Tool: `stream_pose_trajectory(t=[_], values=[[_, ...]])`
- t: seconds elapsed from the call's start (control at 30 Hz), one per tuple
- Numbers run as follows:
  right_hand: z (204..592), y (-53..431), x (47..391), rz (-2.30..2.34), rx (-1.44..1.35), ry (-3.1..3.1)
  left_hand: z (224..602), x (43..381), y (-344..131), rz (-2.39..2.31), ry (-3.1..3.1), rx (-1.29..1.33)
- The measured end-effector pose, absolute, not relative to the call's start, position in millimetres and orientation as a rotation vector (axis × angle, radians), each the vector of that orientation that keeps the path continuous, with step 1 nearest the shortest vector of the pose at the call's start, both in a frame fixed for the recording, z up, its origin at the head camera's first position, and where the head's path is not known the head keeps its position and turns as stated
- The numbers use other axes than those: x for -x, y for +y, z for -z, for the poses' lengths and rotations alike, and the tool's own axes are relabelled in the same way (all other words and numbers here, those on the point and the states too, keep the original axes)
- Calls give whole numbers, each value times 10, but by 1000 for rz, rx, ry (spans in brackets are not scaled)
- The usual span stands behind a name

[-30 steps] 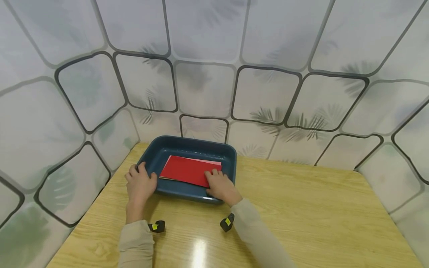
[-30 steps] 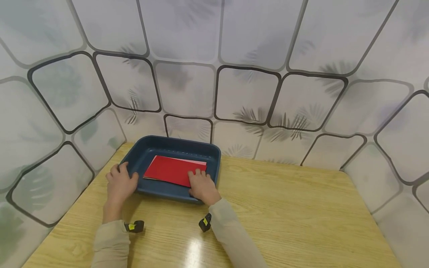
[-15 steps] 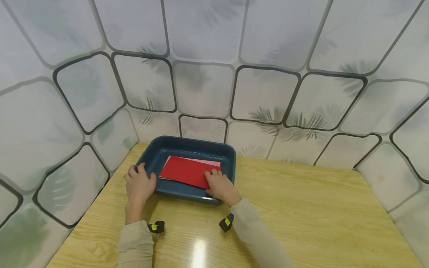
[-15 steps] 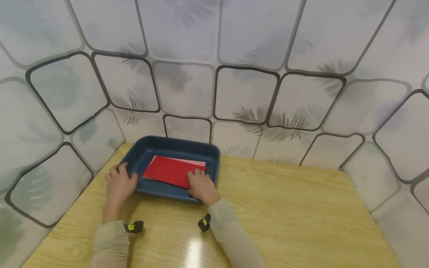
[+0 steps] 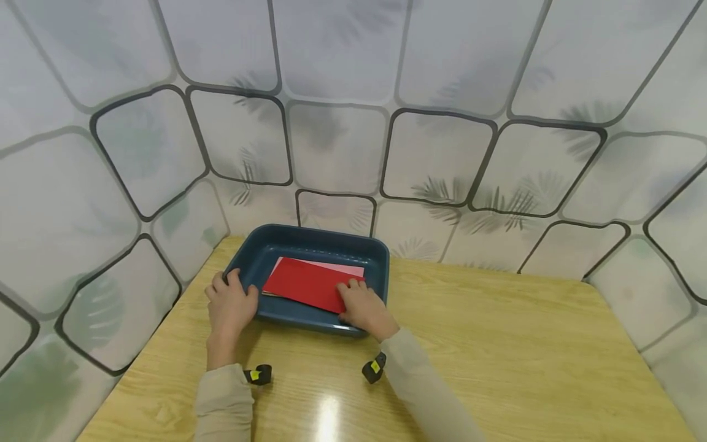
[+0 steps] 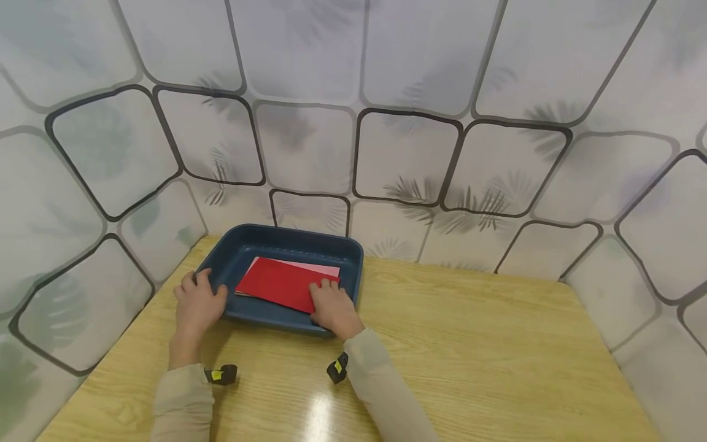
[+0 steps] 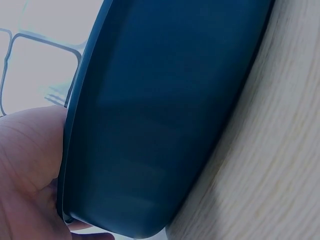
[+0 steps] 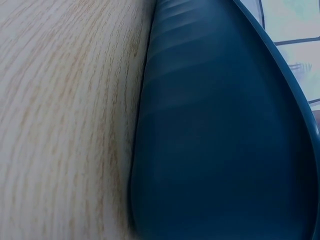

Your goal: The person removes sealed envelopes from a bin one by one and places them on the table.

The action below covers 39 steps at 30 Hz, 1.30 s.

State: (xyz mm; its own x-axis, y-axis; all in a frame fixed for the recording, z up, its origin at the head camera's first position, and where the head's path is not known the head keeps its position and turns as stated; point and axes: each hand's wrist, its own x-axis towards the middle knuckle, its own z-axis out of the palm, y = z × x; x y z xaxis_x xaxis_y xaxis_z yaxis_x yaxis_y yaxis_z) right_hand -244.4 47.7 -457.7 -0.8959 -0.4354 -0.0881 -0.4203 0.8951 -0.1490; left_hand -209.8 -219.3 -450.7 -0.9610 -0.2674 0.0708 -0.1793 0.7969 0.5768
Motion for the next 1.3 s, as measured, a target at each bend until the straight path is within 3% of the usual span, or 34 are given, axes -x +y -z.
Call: stream_pose_trajectory(t=[0.83,1.3], values=[[4542,523,2404,373,924,3103,4504,2098,-2185,878,-2828,-371],[4573,567,2361,821,800,3192,4492,2086,-2185,890,-2831,-357]])
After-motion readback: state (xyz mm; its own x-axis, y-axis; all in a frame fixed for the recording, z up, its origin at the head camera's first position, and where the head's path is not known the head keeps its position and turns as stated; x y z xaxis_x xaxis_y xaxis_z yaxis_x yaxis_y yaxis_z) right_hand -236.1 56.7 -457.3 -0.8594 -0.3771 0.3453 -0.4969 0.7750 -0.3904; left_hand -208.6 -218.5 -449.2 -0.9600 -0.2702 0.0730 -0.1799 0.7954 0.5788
